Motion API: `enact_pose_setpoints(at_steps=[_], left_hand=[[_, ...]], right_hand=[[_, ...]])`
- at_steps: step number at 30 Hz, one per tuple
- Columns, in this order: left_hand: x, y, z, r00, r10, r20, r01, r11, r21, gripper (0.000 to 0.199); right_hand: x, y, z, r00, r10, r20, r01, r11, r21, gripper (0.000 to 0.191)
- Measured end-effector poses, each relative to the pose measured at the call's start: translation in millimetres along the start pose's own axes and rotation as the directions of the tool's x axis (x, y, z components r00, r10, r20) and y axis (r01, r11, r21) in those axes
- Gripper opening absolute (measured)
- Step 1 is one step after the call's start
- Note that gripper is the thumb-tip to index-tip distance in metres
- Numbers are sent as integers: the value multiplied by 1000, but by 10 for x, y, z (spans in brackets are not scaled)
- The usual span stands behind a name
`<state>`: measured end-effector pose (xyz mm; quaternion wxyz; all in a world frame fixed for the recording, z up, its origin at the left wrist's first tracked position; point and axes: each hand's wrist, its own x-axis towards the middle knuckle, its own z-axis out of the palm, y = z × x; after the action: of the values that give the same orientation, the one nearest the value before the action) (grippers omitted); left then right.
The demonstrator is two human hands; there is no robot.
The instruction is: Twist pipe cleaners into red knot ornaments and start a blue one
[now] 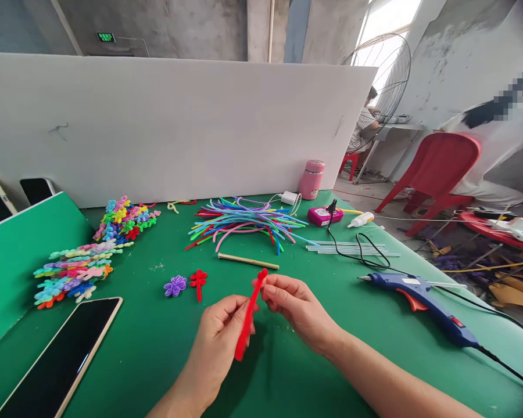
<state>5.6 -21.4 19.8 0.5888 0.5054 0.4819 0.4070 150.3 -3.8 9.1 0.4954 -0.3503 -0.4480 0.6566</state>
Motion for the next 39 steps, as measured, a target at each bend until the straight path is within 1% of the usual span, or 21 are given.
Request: enact_pose_setpoints(at_steps=[3,4,6,8,11,13,15,17,19,23,25,27,29,33,35,39], left_hand=[[-27,-18,17,992,-57,111,71,988,-134,21],[-34,-21,22,988,-64,141,86,984,-156,20],[-34,-22,28,983,-66,170,96,981,-171,19],[-10,-17,22,987,-57,153,84,981,-177,16],[50,-10,-8,994,-92,63,105,963,-247,13],[76,-12,-36,993,-119,25,121,941,-317,13],[77,-21,-58,995,-93,41,102,930,-352,17],[59,-33,-69,994,-53,91,81,937,-341,22],[40,-42,-68,991,-46,127,81,955,-285,24],[42,-43,-54,991,-27,129,40,994,-102,26],[54,-39,-49,991,-5,131,12,998,-56,27],[63,-35,-48,992,6,127,2,998,-60,27],[66,-30,-47,992,1,129,9,997,-83,26],[63,-34,-45,984,-25,174,47,991,-127,23],[65,-49,-43,984,-36,177,65,985,-159,22],[74,-93,-29,990,-35,133,65,972,-228,21]], right_hand=[[-19,-11,42,994,-62,88,64,998,-12,19],[-22,-11,53,992,-68,111,69,998,-1,20],[-24,-11,63,991,-57,119,55,998,19,22],[-24,-21,59,994,-48,99,48,999,4,24],[-28,-59,40,997,-68,44,72,992,-101,26],[-38,-81,27,997,-69,44,77,976,-201,27],[-52,-88,21,995,-62,78,83,949,-303,30],[-67,-77,24,991,-61,120,105,909,-404,30],[-79,-58,34,987,-65,149,131,860,-492,28],[-88,-28,53,982,-66,177,160,788,-594,23],[-89,-26,59,982,-71,177,166,778,-606,22],[-90,-35,66,982,-68,175,162,779,-605,20],[-92,-48,78,983,-56,174,151,785,-600,19],[-88,-45,88,985,-32,169,126,800,-586,20],[-80,-19,76,987,-14,162,104,820,-563,22],[-59,45,46,990,4,144,65,880,-470,27]])
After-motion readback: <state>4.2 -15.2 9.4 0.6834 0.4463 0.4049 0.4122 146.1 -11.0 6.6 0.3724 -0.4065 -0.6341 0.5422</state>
